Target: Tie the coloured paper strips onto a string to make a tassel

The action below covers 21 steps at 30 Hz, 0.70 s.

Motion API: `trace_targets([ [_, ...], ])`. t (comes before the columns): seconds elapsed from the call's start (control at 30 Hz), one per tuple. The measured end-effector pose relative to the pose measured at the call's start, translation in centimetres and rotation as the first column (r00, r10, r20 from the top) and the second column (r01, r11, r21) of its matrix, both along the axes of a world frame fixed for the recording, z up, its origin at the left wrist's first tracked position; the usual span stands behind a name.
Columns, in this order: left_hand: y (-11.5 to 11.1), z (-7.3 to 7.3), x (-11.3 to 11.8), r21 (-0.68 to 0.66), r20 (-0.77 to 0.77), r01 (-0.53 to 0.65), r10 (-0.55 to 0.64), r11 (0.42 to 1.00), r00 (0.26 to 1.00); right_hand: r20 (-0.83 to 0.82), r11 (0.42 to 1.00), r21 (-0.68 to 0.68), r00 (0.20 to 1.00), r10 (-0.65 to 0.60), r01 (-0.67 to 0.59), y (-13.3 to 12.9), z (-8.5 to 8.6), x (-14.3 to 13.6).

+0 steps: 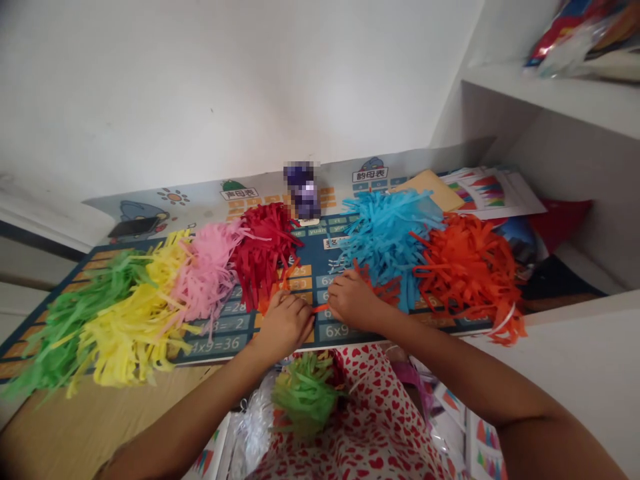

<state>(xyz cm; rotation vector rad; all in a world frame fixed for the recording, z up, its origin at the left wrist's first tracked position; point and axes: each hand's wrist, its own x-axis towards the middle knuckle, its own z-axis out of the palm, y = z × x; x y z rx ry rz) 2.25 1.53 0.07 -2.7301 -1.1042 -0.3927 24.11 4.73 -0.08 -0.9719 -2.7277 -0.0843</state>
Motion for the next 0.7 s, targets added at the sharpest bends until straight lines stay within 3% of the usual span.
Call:
trace_targets([
  [0.13,0.2,-0.3,-0.1,0.011,0.017,-0.026,0.025,1.000,1.000,-0.061,0.995,-0.053,0.994,-0.093,0.090,0.1,0.1,-0.3],
  [0.33,-0.1,-0.7,-0.4,0.033,0.038,-0.054,0.053,0.998,0.998,-0.003,0.994,0.111,1.000,0.012,-0.012,-1.6,-0.3,-1.3],
  [0.47,-0.8,-0.8,-1.1,-0.023,0.047,-0.063,0.064,0.998,0.997,-0.044,0.988,0.153,0.999,0.004,0.003,-1.8,-1.2,0.6],
  [0.57,-1.0,-1.0,-2.1,-0.070,0.118,-0.085,0.093,0.994,0.989,-0.135,0.994,0.100,0.990,-0.030,0.044,-1.4,-1.8,2.7],
  [0.7,-0.9,-1.1,-3.3,-0.207,0.239,-0.134,0.183,0.969,0.954,-0.278,0.989,-0.105,0.952,-0.129,0.104,-0.9,-2.3,4.1],
])
